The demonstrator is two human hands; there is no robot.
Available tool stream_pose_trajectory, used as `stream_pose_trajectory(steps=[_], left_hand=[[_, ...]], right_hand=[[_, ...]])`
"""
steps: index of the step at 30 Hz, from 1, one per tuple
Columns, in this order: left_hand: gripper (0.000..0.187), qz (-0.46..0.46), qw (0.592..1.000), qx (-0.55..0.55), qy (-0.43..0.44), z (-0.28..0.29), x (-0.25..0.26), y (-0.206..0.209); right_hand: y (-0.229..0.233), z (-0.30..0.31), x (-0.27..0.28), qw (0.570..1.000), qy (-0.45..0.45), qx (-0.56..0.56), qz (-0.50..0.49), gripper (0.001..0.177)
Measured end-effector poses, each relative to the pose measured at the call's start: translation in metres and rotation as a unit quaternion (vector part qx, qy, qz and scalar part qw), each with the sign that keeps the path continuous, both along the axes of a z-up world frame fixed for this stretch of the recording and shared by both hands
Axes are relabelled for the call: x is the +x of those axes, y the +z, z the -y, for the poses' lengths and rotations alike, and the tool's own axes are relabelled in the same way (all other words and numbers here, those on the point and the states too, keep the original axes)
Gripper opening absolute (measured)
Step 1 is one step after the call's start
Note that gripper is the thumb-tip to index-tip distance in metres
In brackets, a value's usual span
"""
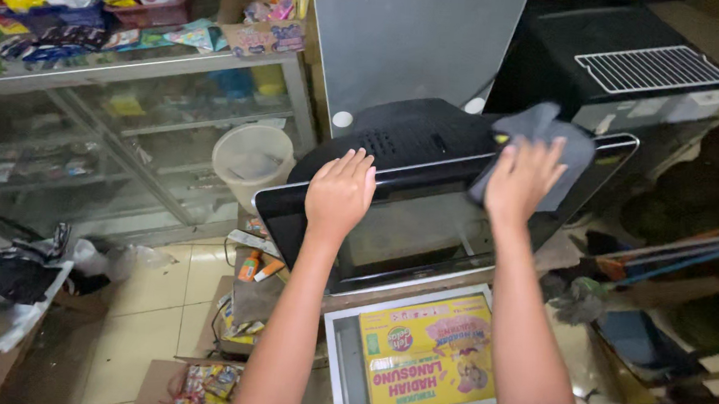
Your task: The person wipes the front screen and top surface of a CRT television using a gray cloth with a yellow edge. The person repeatedly wipes the screen and top, occasionally adjusting the cloth, in a cluttered indoor room with a glass display cabinet and a refrigerator nearby.
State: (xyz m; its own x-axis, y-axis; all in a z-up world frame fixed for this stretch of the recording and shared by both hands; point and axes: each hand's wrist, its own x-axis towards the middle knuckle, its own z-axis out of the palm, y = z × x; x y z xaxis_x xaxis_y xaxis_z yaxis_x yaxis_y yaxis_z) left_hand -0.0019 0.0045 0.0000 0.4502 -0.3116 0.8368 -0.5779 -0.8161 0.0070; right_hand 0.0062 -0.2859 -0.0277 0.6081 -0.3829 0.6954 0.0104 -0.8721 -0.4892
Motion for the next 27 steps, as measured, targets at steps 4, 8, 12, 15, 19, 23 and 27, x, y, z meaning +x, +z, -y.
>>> stream_pose_trajectory(steps=[4, 8, 12, 15, 19, 23, 27], left_hand=[[0.021, 0.014, 1.000, -0.001, 0.014, 0.003, 0.002, -0.002], [0.020, 0.015, 1.000, 0.003, 0.020, 0.001, 0.003, -0.002], [0.019, -0.017, 0.999, -0.021, 0.028, 0.004, -0.002, 0.001], [0.019, -0.022, 0.999, -0.028, 0.031, 0.006, -0.007, 0.008], [0.018, -0.038, 0.998, -0.050, 0.032, 0.012, -0.015, 0.024], [0.024, -0.210, 0.972, -0.030, 0.098, 0.017, -0.012, 0.040], [0.039, -0.361, 0.920, 0.032, 0.148, 0.014, 0.026, 0.050]], right_hand=[[-0.013, -0.023, -0.030, 0.989, 0.130, -0.072, 0.024, 0.042], [0.018, 0.016, -0.030, 0.990, 0.103, -0.090, -0.037, 0.039], [0.049, 0.042, -0.009, 0.951, 0.101, -0.111, -0.269, 0.043], [0.044, 0.022, -0.004, 0.932, 0.278, -0.181, -0.145, 0.047], [0.042, -0.014, 0.012, 0.909, 0.298, -0.209, -0.202, 0.052], [0.059, -0.038, 0.058, 0.869, 0.265, -0.217, -0.356, 0.060], [0.060, -0.050, 0.096, 0.847, 0.239, -0.189, -0.435, 0.064]])
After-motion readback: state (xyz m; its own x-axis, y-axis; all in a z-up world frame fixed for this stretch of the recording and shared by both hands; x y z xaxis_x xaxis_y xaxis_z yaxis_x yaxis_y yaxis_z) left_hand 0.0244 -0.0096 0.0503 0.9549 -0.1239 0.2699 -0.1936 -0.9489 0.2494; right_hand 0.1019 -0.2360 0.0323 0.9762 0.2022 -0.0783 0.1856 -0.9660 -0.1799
